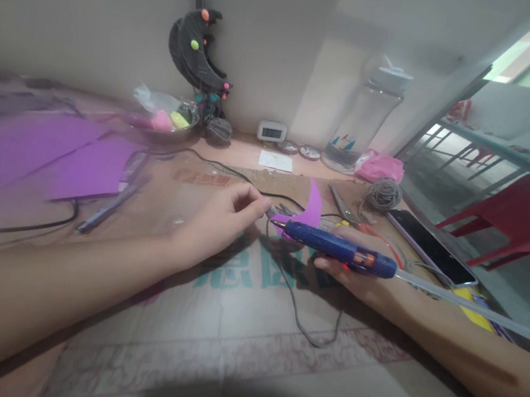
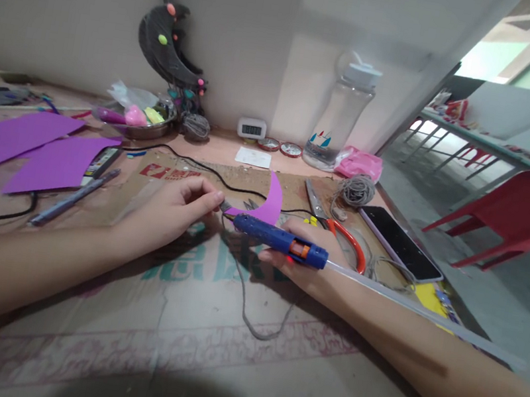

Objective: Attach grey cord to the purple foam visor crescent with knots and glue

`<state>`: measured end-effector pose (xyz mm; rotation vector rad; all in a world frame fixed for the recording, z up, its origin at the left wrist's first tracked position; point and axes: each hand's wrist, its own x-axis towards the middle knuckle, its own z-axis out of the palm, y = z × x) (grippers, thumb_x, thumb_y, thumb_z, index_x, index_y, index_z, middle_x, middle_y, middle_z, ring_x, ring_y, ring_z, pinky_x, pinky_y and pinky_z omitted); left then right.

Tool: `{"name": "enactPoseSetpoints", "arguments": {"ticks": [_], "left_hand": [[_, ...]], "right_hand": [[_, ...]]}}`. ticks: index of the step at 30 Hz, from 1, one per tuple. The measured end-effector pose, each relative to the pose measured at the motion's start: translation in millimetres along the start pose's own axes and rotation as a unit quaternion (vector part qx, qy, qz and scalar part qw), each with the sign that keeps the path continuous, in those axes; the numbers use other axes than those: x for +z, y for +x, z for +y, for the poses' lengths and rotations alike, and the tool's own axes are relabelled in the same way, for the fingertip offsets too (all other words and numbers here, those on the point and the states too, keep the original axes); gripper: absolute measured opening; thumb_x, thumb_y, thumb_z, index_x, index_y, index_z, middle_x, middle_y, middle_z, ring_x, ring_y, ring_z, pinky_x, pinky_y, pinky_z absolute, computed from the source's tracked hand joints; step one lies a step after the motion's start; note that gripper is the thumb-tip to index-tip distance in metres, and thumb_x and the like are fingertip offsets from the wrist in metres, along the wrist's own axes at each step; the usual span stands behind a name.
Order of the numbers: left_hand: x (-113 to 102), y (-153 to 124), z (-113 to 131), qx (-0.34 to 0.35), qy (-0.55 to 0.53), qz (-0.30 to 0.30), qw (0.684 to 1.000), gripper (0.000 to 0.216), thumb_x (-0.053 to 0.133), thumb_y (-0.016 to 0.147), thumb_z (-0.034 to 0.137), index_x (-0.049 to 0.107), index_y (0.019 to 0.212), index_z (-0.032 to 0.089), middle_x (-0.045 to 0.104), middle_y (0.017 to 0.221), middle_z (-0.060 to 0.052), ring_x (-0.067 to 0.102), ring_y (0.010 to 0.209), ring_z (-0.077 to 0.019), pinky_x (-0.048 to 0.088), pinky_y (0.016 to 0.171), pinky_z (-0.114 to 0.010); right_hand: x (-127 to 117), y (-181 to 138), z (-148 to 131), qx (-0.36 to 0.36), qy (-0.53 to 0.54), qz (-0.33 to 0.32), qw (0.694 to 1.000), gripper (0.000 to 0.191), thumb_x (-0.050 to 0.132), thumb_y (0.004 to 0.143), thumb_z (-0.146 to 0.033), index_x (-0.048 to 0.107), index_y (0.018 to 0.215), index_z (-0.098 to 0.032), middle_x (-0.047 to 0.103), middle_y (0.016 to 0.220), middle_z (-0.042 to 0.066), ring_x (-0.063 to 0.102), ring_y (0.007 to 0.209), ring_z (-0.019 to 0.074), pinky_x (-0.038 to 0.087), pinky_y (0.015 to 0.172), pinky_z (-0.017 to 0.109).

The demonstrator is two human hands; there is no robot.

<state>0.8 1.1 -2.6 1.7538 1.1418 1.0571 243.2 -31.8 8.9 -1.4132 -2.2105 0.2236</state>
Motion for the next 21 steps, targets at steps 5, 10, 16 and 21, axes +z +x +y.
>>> {"name": "enactPoseSetpoints", "arguments": {"ticks": [5,10,16,21], "left_hand": [[0.5,0.2,-0.7,0.010,-0.006,-0.002,1.000,0.026,0.051,0.089,0.043,0.056,0.080,0.019,0.062,0.072,0.001,0.058,0.070,-0.0150,0.043,0.068,-0.027],[0.0,-0.6,0.8,0.012,-0.009,-0.003,1.000,0.026,0.052,0.089,0.042,0.055,0.079,0.019,0.060,0.072,0.001,0.057,0.069,-0.0139,0.042,0.067,-0.026],[0.2,-1.0,2.6,0.004,-0.004,-0.004,1.000,0.026,0.052,0.089,0.041,0.056,0.079,0.018,0.062,0.071,0.001,0.057,0.068,-0.0136,0.042,0.067,-0.026],[0.3,0.0,2.3,0.007,-0.005,-0.006,1.000,0.026,0.052,0.089,0.042,0.056,0.079,0.018,0.060,0.069,0.002,0.057,0.067,-0.0140,0.042,0.066,-0.027]], "right_hand": [[1.6,0.4,1.3,-0.013,-0.041,0.011,0.999,0.031,0.065,0.076,-0.051,0.056,0.066,-0.024,0.059,0.061,-0.001,0.056,0.058,0.0161,0.041,0.052,0.028],[-4.2,-0.3,-7.8,0.002,-0.051,0.001,0.999,0.022,0.065,0.079,-0.042,0.060,0.070,-0.022,0.061,0.064,-0.001,0.056,0.058,0.0146,0.039,0.050,0.025],[-9.4,-0.9,-18.5,0.033,-0.078,-0.019,0.996,0.023,0.067,0.077,-0.043,0.061,0.068,-0.022,0.062,0.062,0.000,0.056,0.057,0.0150,0.038,0.051,0.026],[-10.4,-0.3,-18.4,0.035,-0.077,-0.022,0.996,0.025,0.066,0.078,-0.045,0.061,0.068,-0.023,0.061,0.061,0.000,0.055,0.054,0.0146,0.037,0.050,0.027]]}}
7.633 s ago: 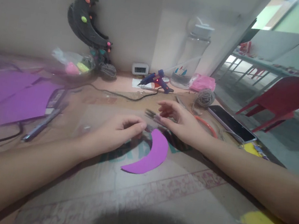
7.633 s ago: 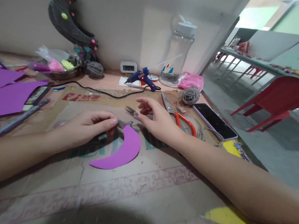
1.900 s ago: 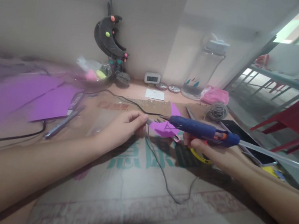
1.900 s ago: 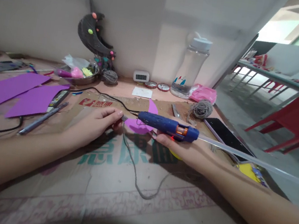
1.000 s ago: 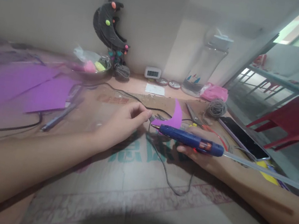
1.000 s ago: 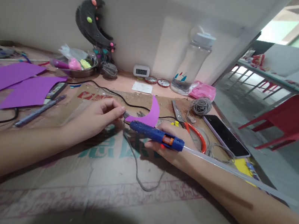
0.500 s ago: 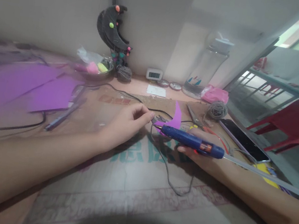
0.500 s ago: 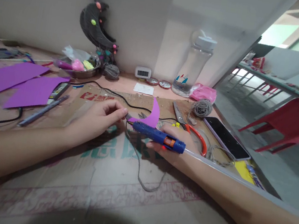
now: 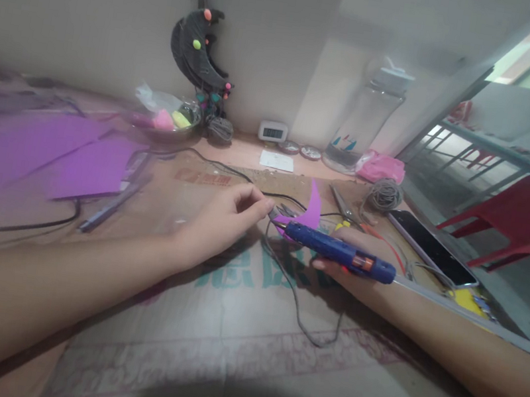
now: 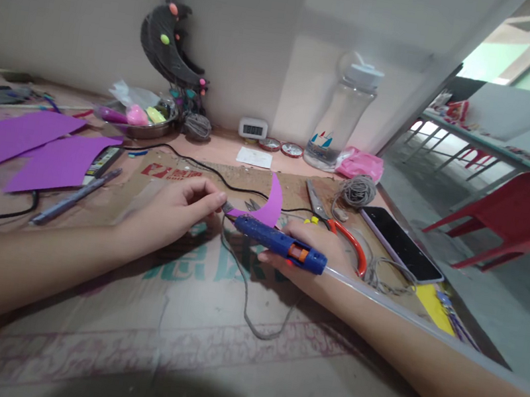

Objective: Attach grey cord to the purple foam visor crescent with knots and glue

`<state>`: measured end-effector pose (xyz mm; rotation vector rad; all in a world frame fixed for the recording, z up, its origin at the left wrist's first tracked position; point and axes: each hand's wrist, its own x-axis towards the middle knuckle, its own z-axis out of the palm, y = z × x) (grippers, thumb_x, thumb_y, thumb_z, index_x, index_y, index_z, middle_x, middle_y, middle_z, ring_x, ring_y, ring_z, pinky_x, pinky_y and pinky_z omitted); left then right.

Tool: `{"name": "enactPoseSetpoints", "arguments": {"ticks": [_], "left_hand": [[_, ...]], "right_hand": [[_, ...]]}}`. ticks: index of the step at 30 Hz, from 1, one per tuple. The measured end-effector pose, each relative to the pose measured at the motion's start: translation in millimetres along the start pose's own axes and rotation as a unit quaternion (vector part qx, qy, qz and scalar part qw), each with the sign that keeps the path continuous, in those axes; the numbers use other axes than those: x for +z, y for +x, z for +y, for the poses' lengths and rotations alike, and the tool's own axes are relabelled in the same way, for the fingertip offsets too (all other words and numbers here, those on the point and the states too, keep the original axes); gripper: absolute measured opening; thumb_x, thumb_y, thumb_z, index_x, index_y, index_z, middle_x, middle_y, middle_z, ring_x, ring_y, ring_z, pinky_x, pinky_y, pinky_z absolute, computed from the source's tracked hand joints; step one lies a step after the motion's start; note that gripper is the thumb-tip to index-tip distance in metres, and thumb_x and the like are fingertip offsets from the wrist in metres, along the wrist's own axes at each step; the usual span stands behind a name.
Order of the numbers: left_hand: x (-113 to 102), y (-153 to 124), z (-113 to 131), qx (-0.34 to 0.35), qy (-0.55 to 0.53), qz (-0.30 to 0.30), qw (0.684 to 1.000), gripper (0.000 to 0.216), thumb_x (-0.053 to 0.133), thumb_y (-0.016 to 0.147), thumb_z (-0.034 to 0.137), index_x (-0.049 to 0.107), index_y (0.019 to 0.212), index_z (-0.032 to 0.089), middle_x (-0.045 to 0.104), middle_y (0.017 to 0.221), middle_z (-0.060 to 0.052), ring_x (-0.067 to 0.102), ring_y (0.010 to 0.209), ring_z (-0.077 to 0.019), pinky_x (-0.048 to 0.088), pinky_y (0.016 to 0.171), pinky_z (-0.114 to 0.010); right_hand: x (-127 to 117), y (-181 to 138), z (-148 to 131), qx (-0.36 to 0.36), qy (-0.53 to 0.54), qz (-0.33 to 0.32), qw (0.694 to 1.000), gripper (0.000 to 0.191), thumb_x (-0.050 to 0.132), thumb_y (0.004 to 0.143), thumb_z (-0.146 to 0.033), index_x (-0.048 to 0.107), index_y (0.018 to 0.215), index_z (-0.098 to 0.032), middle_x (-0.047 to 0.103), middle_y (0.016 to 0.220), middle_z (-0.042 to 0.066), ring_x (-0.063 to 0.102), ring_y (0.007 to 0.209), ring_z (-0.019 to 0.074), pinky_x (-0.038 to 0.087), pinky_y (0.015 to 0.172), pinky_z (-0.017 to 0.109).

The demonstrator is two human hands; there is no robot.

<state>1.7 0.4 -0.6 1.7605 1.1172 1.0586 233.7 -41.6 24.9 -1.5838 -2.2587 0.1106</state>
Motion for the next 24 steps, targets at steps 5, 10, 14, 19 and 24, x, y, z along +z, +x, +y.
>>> {"name": "enactPoseSetpoints", "arguments": {"ticks": [5,10,14,19,24], "left_hand": [[0.0,0.7,0.3,0.007,-0.003,0.003,1.000,0.025,0.054,0.089,0.040,0.056,0.077,0.018,0.058,0.071,0.002,0.054,0.067,-0.0126,0.041,0.066,-0.025],[0.7,-0.3,1.6,0.004,0.002,-0.006,1.000,0.025,0.052,0.089,0.040,0.056,0.077,0.019,0.060,0.070,0.001,0.056,0.068,-0.0145,0.042,0.067,-0.026],[0.8,-1.1,1.6,-0.002,-0.001,-0.007,1.000,0.025,0.052,0.089,0.041,0.055,0.077,0.019,0.060,0.068,0.002,0.056,0.067,-0.0150,0.042,0.067,-0.027],[0.5,-0.8,0.2,-0.005,0.003,-0.007,1.000,0.026,0.051,0.089,0.042,0.055,0.077,0.020,0.061,0.067,0.002,0.056,0.066,-0.0152,0.042,0.065,-0.027],[0.7,0.0,1.0,-0.007,0.002,-0.008,1.000,0.025,0.052,0.089,0.040,0.055,0.077,0.019,0.060,0.068,0.002,0.055,0.067,-0.0144,0.041,0.067,-0.027]], "right_hand": [[0.0,1.1,2.7,-0.012,0.000,-0.009,1.000,0.025,0.068,0.077,-0.043,0.061,0.068,-0.022,0.061,0.060,0.001,0.054,0.052,0.0147,0.036,0.049,0.027],[0.9,1.2,3.0,-0.014,-0.001,-0.012,1.000,0.023,0.067,0.077,-0.042,0.062,0.067,-0.022,0.062,0.060,0.001,0.055,0.052,0.0148,0.035,0.049,0.027],[2.1,1.6,7.0,-0.032,0.009,0.006,0.999,0.025,0.067,0.077,-0.044,0.060,0.066,-0.022,0.061,0.061,0.001,0.057,0.057,0.0162,0.038,0.051,0.027],[7.0,3.9,19.3,-0.044,0.026,0.011,0.999,0.030,0.063,0.078,-0.051,0.062,0.067,-0.023,0.063,0.064,0.001,0.059,0.060,0.0178,0.041,0.053,0.029],[9.1,5.1,24.8,-0.042,0.026,0.009,0.999,0.030,0.063,0.077,-0.053,0.062,0.068,-0.024,0.064,0.064,0.002,0.059,0.058,0.0175,0.040,0.051,0.028]]}}
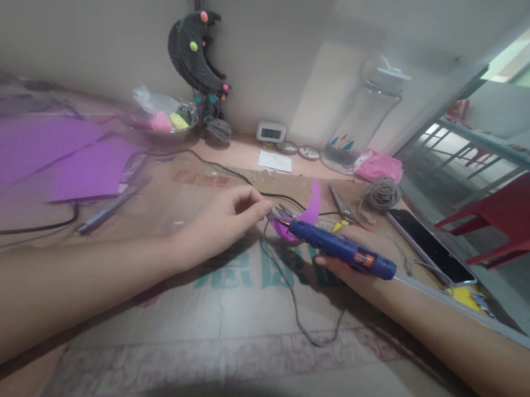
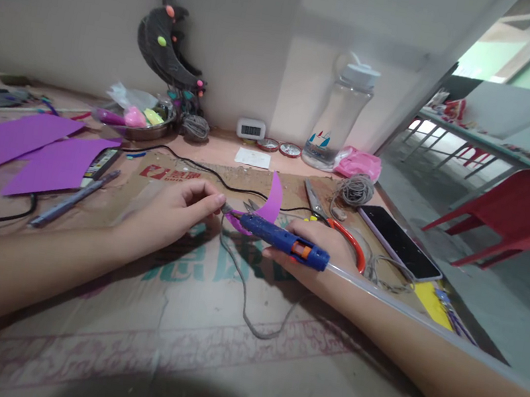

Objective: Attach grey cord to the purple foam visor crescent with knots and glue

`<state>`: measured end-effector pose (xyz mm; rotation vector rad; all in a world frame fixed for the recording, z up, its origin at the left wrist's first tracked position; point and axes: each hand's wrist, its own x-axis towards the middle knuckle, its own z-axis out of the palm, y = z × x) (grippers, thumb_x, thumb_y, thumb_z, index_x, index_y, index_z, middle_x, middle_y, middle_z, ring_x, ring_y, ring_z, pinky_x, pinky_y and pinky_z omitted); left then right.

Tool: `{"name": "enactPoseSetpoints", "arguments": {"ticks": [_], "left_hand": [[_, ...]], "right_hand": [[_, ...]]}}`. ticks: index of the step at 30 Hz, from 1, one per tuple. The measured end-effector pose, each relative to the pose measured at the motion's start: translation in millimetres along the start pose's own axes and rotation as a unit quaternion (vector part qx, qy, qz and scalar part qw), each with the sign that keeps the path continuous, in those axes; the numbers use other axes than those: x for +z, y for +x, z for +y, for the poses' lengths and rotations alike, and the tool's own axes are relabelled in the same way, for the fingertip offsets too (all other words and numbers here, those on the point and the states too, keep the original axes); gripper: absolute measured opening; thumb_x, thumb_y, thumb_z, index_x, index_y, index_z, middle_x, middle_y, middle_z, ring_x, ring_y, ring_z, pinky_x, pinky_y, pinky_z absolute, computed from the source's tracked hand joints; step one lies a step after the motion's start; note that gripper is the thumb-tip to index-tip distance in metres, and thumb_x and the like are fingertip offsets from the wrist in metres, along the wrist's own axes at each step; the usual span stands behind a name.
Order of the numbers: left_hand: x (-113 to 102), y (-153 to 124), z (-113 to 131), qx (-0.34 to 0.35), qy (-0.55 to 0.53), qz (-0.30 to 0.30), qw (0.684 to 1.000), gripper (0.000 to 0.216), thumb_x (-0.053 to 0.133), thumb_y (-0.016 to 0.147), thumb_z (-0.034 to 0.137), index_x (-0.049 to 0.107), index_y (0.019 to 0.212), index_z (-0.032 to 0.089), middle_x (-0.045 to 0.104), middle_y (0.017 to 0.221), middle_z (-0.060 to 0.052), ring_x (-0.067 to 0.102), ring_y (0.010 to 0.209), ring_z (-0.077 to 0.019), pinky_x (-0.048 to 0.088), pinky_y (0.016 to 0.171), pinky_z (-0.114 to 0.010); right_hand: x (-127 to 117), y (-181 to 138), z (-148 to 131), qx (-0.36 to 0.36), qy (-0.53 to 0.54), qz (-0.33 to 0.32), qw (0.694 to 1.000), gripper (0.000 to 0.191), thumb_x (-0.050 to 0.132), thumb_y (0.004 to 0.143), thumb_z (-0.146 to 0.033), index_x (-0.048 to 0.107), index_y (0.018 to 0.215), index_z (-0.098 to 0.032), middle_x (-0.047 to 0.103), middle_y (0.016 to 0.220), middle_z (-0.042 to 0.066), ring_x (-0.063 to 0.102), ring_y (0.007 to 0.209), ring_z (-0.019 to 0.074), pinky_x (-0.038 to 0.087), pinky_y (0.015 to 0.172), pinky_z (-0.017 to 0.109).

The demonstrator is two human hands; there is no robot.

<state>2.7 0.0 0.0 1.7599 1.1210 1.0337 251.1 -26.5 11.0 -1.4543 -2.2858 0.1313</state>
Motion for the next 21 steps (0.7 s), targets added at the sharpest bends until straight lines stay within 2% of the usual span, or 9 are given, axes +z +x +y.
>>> {"name": "enactPoseSetpoints", "arguments": {"ticks": [8,15,21], "left_hand": [[0.5,-1.2,0.4,-0.008,-0.015,-0.019,1.000,0.025,0.050,0.089,0.042,0.056,0.079,0.019,0.062,0.067,0.001,0.058,0.067,-0.0157,0.043,0.067,-0.028],[0.0,-0.5,-1.7,-0.001,-0.016,-0.015,1.000,0.026,0.052,0.089,0.042,0.056,0.078,0.019,0.061,0.070,0.001,0.057,0.068,-0.0148,0.043,0.068,-0.027],[0.1,-0.4,-1.3,-0.004,-0.007,-0.014,1.000,0.027,0.052,0.089,0.042,0.057,0.078,0.018,0.060,0.071,0.001,0.054,0.068,-0.0141,0.041,0.067,-0.026]], "right_hand": [[-2.0,-0.9,-5.8,-0.001,-0.039,-0.007,0.999,0.028,0.064,0.077,-0.050,0.062,0.068,-0.024,0.061,0.064,0.002,0.058,0.061,0.0177,0.042,0.053,0.028],[-3.4,-1.8,-8.2,-0.010,-0.033,-0.018,0.999,0.027,0.064,0.078,-0.049,0.061,0.069,-0.023,0.061,0.062,0.002,0.053,0.054,0.0156,0.036,0.050,0.027],[-2.3,-2.3,-5.6,-0.028,-0.028,-0.023,0.999,0.037,0.063,0.077,-0.056,0.062,0.069,-0.020,0.061,0.063,0.002,0.053,0.057,0.0144,0.034,0.053,0.025]]}}
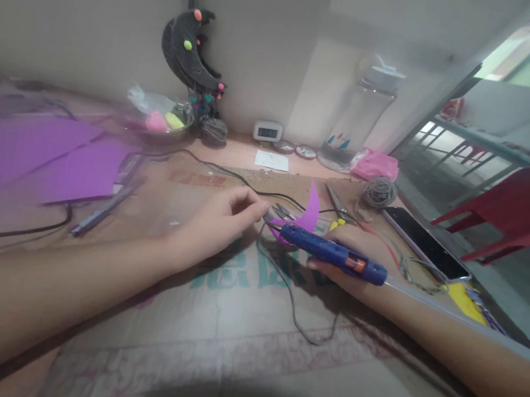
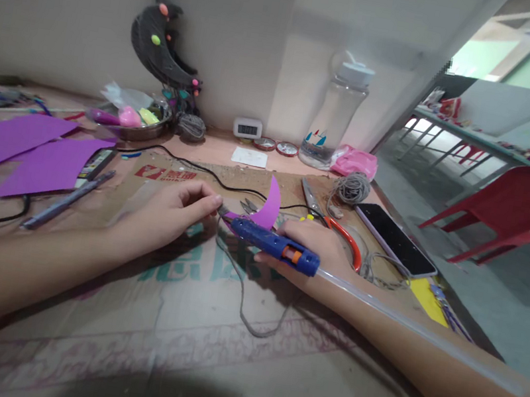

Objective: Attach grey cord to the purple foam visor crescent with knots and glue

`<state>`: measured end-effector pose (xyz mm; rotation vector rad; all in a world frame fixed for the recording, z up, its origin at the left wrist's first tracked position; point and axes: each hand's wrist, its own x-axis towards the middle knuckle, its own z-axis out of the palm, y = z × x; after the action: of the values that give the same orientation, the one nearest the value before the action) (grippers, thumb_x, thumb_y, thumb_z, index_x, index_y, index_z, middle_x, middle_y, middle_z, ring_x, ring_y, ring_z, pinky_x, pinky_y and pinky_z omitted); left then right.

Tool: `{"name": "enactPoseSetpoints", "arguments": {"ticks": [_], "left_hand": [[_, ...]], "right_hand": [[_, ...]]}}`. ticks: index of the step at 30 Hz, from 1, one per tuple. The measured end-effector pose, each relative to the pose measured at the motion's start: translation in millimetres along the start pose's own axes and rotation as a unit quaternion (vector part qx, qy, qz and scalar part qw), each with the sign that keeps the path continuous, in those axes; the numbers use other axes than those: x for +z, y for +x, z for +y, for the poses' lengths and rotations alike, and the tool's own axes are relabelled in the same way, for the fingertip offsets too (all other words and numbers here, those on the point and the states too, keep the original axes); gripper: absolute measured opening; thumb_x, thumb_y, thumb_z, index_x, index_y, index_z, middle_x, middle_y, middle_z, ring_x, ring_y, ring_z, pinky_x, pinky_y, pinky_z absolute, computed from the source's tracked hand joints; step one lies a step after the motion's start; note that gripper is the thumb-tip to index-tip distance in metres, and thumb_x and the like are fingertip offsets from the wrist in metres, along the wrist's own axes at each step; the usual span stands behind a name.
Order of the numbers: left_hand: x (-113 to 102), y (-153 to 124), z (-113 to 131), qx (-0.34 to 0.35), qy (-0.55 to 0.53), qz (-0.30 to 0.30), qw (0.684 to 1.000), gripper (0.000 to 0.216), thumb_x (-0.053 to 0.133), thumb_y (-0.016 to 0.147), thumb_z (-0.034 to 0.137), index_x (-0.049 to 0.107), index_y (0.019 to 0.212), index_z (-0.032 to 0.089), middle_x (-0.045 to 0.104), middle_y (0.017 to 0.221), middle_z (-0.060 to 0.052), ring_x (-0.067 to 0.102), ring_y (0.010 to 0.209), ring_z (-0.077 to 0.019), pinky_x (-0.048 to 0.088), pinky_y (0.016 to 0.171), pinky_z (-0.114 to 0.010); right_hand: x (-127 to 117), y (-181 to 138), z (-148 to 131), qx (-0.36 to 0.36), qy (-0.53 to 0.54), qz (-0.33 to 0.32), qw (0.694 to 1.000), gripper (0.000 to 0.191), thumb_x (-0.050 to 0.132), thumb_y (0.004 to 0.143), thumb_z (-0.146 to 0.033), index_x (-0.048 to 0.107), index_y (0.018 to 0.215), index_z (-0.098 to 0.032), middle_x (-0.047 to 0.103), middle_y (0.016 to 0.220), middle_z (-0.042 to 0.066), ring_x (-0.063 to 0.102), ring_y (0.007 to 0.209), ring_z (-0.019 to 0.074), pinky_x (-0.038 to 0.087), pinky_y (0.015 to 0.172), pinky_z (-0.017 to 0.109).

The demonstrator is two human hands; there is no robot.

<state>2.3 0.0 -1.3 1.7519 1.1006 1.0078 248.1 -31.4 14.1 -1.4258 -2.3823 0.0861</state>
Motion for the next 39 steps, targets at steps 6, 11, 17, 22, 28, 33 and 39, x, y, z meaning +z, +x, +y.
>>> {"name": "enactPoseSetpoints", "arguments": {"ticks": [6,11,17,22,28,33,39], "left_hand": [[0.0,0.0,1.6,-0.008,0.005,0.004,1.000,0.026,0.051,0.088,0.042,0.056,0.077,0.019,0.060,0.070,0.001,0.055,0.066,-0.0151,0.040,0.064,-0.026],[0.0,-1.1,3.2,-0.008,0.004,0.004,1.000,0.026,0.052,0.089,0.041,0.056,0.076,0.019,0.059,0.070,0.001,0.053,0.065,-0.0141,0.039,0.062,-0.026],[0.5,-0.6,3.7,-0.011,-0.001,0.001,1.000,0.025,0.052,0.088,0.039,0.056,0.074,0.019,0.058,0.068,0.002,0.052,0.062,-0.0135,0.039,0.060,-0.025],[-0.1,-0.4,3.8,-0.011,-0.013,-0.010,1.000,0.025,0.052,0.089,0.040,0.056,0.075,0.019,0.060,0.068,0.001,0.054,0.064,-0.0141,0.041,0.063,-0.026],[0.8,-0.4,3.7,-0.012,-0.024,-0.010,1.000,0.026,0.051,0.089,0.040,0.055,0.073,0.020,0.059,0.067,0.001,0.054,0.065,-0.0146,0.042,0.064,-0.027],[1.7,-1.1,1.3,-0.006,-0.027,-0.041,0.999,0.029,0.050,0.089,0.043,0.055,0.073,0.020,0.059,0.067,0.001,0.055,0.065,-0.0143,0.042,0.065,-0.027],[2.2,0.3,0.4,-0.008,-0.013,-0.047,0.999,0.027,0.051,0.088,0.041,0.055,0.073,0.019,0.057,0.068,0.001,0.052,0.065,-0.0140,0.040,0.062,-0.025]], "right_hand": [[-1.1,1.4,2.8,0.026,-0.010,0.009,1.000,0.038,0.062,0.076,-0.058,0.063,0.069,-0.021,0.061,0.063,0.002,0.054,0.056,0.0145,0.036,0.051,0.025],[-1.9,2.1,1.6,0.032,0.000,0.023,0.999,0.038,0.061,0.076,-0.058,0.062,0.067,-0.021,0.061,0.061,0.002,0.055,0.055,0.0156,0.038,0.051,0.026],[-1.5,2.7,1.1,0.037,0.019,0.020,0.999,0.038,0.061,0.077,-0.057,0.060,0.068,-0.020,0.061,0.062,0.002,0.056,0.057,0.0159,0.038,0.052,0.026],[-1.2,2.9,5.3,0.065,0.066,0.072,0.993,0.031,0.064,0.075,-0.051,0.058,0.073,-0.021,0.061,0.065,0.000,0.056,0.058,0.0150,0.040,0.053,0.026],[-7.4,8.0,12.7,0.078,0.200,0.140,0.967,0.023,0.053,0.088,-0.043,0.058,0.096,-0.022,0.068,0.093,0.005,0.065,0.084,0.0193,0.051,0.076,0.032],[-13.0,24.0,21.8,0.177,0.288,0.155,0.928,0.034,0.059,0.084,-0.053,0.067,0.093,-0.021,0.072,0.096,0.006,0.068,0.088,0.0225,0.054,0.078,0.034],[-27.5,74.4,22.7,0.186,0.231,0.147,0.944,0.034,0.064,0.080,-0.049,0.071,0.090,-0.017,0.073,0.092,0.008,0.067,0.086,0.0236,0.053,0.077,0.034]]}}
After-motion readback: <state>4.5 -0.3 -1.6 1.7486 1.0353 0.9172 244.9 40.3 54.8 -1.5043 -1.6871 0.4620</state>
